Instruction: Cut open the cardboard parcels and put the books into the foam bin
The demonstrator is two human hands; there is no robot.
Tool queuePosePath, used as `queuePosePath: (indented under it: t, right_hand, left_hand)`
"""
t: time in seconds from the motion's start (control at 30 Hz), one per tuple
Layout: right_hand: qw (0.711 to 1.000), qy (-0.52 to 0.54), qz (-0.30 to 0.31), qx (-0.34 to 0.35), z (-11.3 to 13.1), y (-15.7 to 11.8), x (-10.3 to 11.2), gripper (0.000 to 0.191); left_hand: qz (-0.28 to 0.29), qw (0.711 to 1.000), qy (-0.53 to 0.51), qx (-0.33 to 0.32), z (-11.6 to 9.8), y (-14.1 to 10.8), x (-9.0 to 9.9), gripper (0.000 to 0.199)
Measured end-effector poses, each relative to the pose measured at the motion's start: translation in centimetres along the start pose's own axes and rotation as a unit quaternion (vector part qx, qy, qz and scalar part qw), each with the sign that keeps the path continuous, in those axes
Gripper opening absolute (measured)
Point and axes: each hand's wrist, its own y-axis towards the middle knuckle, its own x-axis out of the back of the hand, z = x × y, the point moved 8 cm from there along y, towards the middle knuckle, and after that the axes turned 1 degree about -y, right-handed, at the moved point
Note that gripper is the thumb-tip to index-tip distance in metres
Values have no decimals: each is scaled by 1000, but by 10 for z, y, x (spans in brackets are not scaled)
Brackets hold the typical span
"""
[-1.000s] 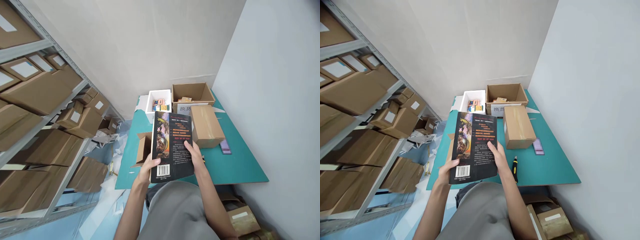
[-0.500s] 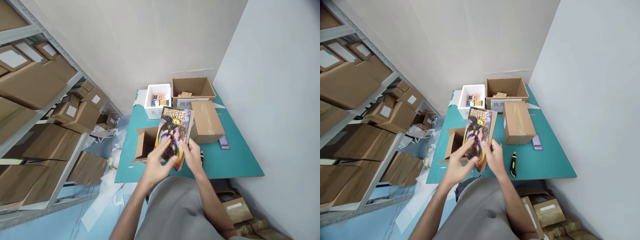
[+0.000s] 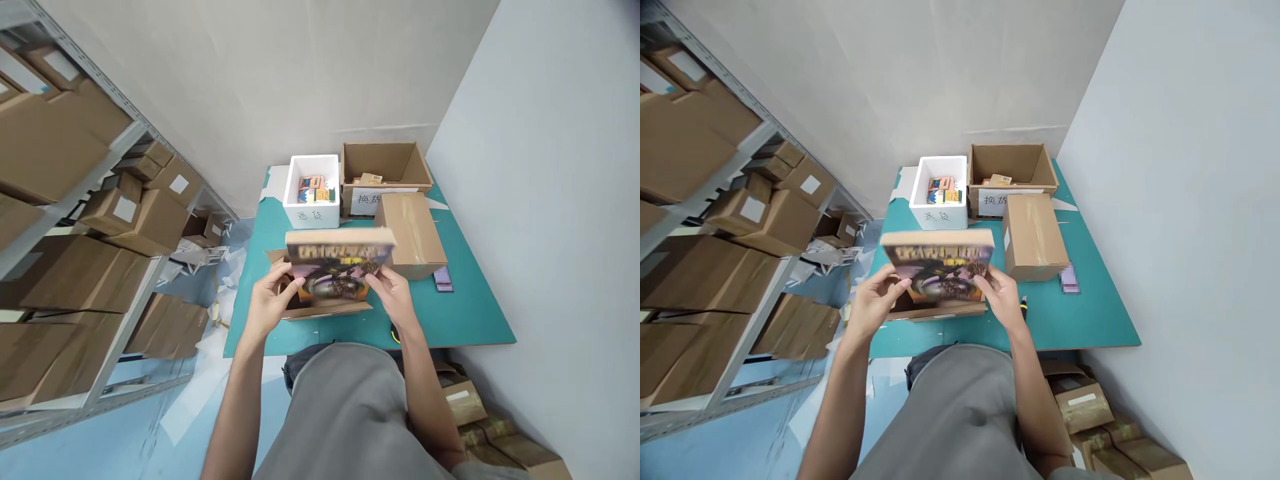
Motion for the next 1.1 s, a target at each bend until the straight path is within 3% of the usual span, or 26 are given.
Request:
queuePosePath:
  t: [0.13, 0.27, 0.33, 0.47, 0.6, 0.73, 0.8, 0.93, 1.1]
  right_hand:
    - [996, -36, 27, 74, 17, 9, 6, 27]
    - [993, -34, 12, 109, 22, 16, 9, 18]
    - [995, -31, 8, 94, 19, 18, 10, 19]
    - [998, -32, -41, 19, 6, 18, 19, 40]
    - [994, -49, -88, -38, 3, 17, 27, 62]
    - [993, -51, -45, -98, -1, 24, 22, 43]
    - [986, 3, -19, -166, -16, 25, 19, 46]
    - [959, 126, -12, -254, -49, 17, 16, 50]
    - [948, 145, -35, -281, -63, 7, 25, 49]
  left_hand:
    - [17, 986, 73, -150, -28, 2, 4, 14]
    - [6, 976, 77, -203, -31, 4, -1, 9]
    - [-6, 983, 40, -179, -26, 6, -2, 8]
    - [-49, 996, -24, -71, -9, 15, 2, 31]
    - [-33, 999, 19, -21, -1, 27, 1, 29]
    - [31, 999, 3, 12, 9, 39, -14, 48]
    - [50, 997, -44, 30, 16, 44, -24, 60]
    - [10, 995, -48, 87, 38, 52, -33, 56]
    - [-16, 993, -58, 102, 49, 55, -42, 53]
